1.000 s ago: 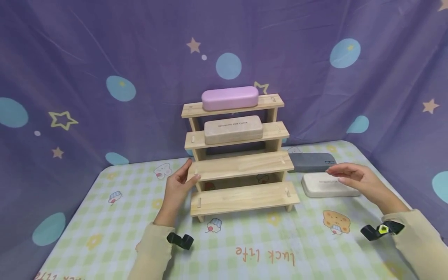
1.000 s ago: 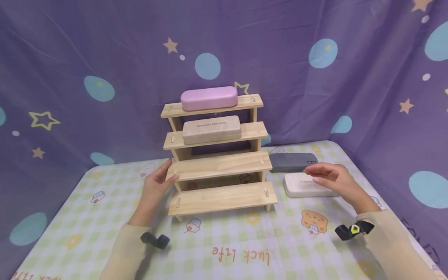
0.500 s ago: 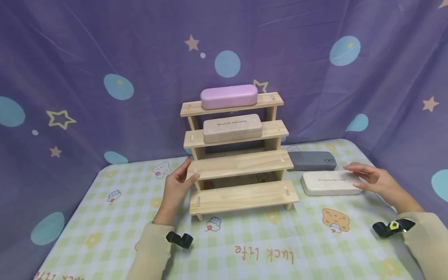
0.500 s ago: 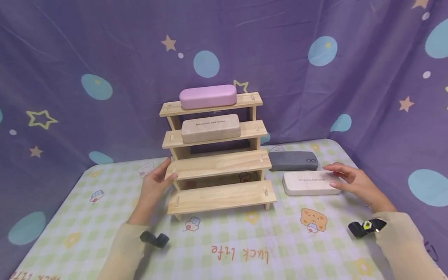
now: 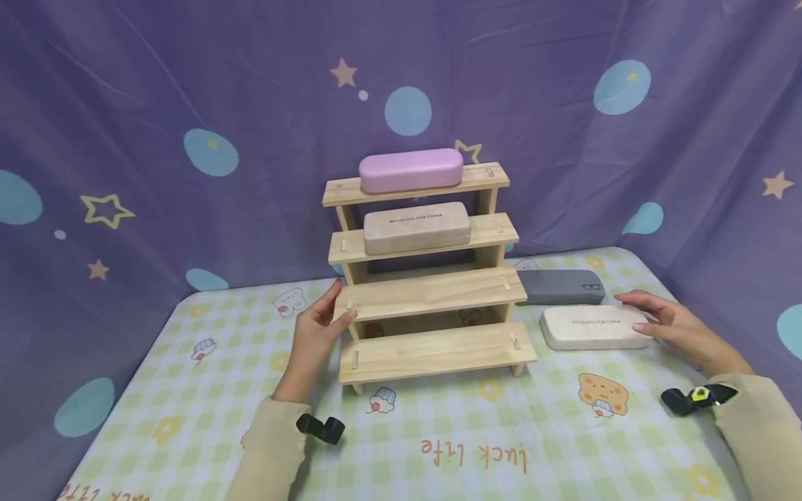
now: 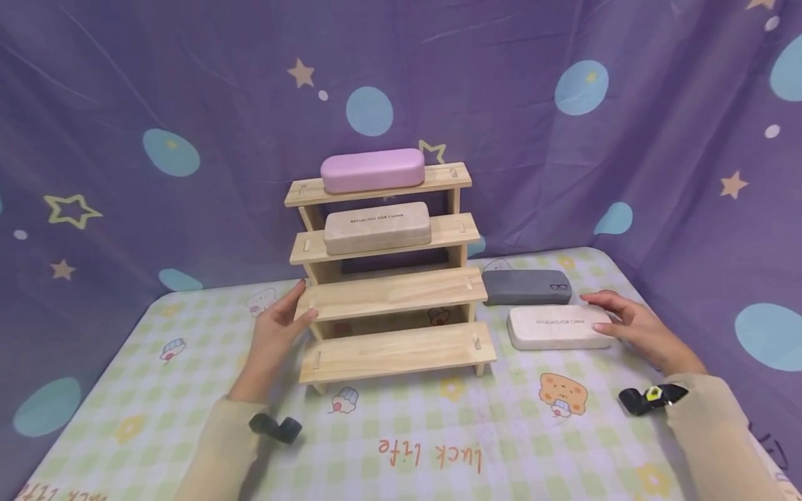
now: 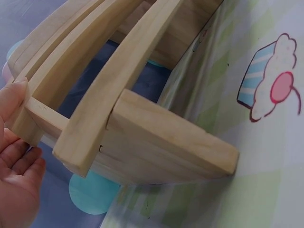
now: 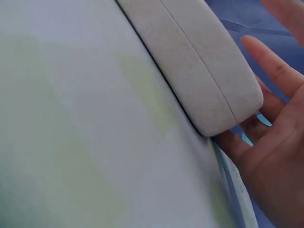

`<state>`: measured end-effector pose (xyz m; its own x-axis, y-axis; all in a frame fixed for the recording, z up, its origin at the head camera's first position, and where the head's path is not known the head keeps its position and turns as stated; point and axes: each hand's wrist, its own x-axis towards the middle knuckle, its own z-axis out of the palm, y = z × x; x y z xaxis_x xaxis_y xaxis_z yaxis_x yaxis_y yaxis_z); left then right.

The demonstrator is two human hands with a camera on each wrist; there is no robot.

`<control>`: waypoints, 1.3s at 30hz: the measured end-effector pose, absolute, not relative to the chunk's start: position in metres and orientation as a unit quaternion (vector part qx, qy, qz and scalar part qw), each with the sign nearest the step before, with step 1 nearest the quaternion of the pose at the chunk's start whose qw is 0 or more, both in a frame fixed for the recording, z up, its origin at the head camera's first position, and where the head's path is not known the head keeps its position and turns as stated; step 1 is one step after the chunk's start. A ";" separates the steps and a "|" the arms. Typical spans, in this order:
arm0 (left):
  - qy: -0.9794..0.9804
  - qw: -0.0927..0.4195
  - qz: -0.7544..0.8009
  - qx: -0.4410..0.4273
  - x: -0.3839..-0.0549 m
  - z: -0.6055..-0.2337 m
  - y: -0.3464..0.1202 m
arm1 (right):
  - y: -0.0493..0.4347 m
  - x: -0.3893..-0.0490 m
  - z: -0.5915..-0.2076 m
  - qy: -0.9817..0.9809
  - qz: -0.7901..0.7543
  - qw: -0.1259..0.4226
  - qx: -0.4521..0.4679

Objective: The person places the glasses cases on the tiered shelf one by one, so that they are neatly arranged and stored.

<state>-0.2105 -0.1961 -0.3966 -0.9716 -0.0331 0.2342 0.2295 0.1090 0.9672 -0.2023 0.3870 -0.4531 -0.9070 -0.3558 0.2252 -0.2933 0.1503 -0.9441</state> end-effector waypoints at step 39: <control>-0.736 0.096 -0.667 -0.058 -0.210 -0.394 -0.195 | 0.383 -0.202 -0.453 0.865 -0.469 0.087 -0.153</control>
<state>-0.2096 -0.1948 -0.3944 -0.9749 -0.0428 0.2185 0.2132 0.1029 0.9716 -0.2021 0.3828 -0.4527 -0.9382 -0.3461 -0.0073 -0.1826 0.5127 -0.8389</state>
